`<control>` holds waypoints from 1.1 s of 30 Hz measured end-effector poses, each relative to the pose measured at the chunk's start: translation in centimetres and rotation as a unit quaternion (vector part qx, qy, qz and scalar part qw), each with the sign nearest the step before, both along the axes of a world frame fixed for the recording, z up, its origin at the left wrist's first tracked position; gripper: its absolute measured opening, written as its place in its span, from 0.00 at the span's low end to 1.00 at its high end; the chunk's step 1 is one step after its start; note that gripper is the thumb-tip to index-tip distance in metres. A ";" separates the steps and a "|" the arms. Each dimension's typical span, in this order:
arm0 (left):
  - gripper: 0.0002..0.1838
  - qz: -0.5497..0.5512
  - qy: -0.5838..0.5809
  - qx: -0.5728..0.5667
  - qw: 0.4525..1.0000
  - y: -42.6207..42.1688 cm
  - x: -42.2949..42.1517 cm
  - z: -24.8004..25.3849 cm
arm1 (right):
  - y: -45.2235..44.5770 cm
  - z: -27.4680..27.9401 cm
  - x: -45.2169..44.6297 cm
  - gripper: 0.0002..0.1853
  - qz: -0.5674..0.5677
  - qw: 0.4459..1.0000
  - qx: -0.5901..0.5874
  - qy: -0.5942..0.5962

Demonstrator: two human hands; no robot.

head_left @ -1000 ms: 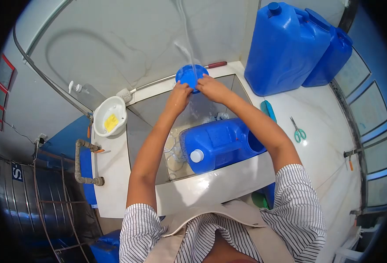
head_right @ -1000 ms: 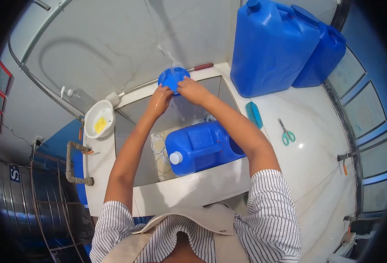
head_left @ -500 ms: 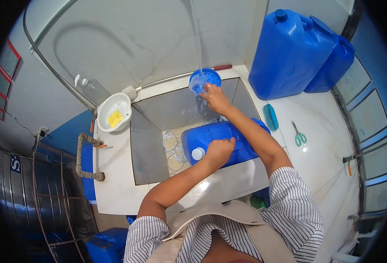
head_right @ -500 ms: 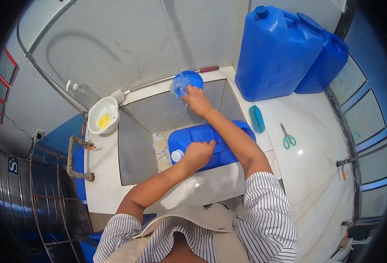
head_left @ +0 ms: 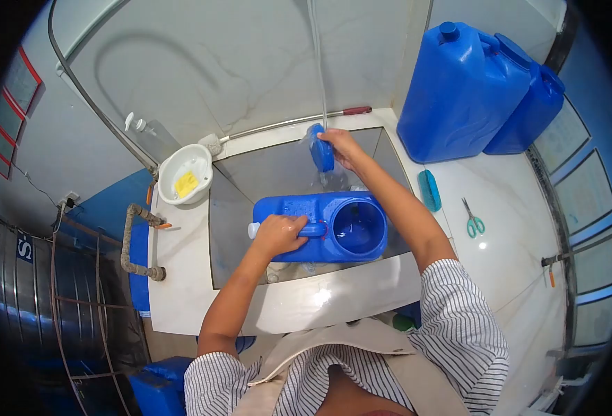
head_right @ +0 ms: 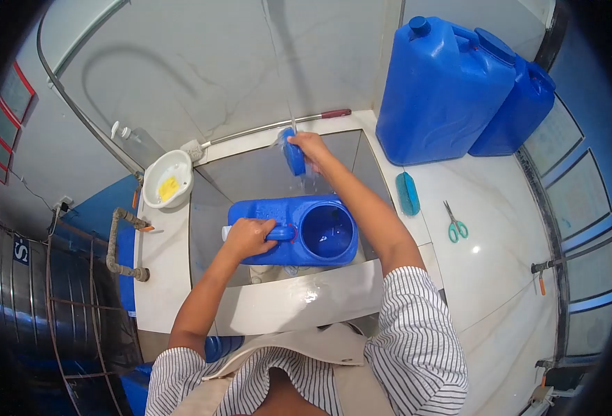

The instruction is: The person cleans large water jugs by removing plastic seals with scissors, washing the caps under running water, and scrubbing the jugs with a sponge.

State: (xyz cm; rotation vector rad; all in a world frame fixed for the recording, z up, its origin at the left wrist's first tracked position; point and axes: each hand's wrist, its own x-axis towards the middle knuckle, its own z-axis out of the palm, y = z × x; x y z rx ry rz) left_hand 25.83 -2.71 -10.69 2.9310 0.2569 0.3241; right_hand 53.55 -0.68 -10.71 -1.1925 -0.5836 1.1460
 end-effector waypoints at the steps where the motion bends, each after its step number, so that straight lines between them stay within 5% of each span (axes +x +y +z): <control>1: 0.12 0.002 0.002 0.001 1.000 0.0 -0.2 0.1 | -0.3 -0.6 -0.4 0.14 0.000 1.000 0.000 0.000; 3: 0.12 0.005 0.004 0.001 1.000 0.0 -0.3 0.0 | -1.2 -2.4 -1.3 0.16 0.042 0.933 -0.005 -0.358; 4: 0.12 0.006 0.002 0.000 1.000 0.0 -0.4 -0.1 | -1.0 -4.0 -0.8 0.16 0.060 0.828 0.099 -0.549; 5: 0.12 0.007 0.001 -0.001 1.000 0.0 -0.5 -0.3 | -1.1 -5.5 0.0 0.16 0.061 0.828 0.099 -0.548; 7: 0.12 0.010 0.003 -0.002 1.000 -0.1 -0.7 -0.5 | -1.8 -6.1 0.7 0.14 0.096 0.700 0.046 -0.706; 10: 0.12 0.017 0.004 -0.004 1.000 -0.3 -0.5 -0.5 | -2.8 -5.6 1.6 0.11 0.130 0.624 0.067 -0.767; 13: 0.13 0.022 -0.001 0.001 1.000 -0.4 -0.8 -0.2 | -3.8 -3.9 1.7 0.11 0.040 0.652 0.112 -0.749; 16: 0.13 0.032 -0.009 0.004 0.999 -0.3 -0.9 -0.5 | -4.3 -2.8 1.5 0.15 0.124 0.622 0.128 -0.762; 26: 0.15 0.060 0.015 -0.012 0.998 -0.3 -0.9 -0.2 | -3.9 0.0 0.9 0.19 0.044 0.601 0.219 -0.768; 29: 0.15 0.062 0.007 -0.012 0.998 -0.1 -0.9 -0.6 | -4.5 0.4 2.0 0.17 0.056 0.657 0.152 -0.737; 31: 0.15 0.059 0.003 -0.021 0.998 0.2 -0.8 -0.6 | -5.4 -0.1 3.6 0.16 -0.076 0.893 0.009 -0.444; 33: 0.15 0.063 0.002 -0.030 0.998 0.5 -0.8 -0.6 | -6.6 -0.6 6.3 0.21 -0.230 0.886 -0.061 -0.397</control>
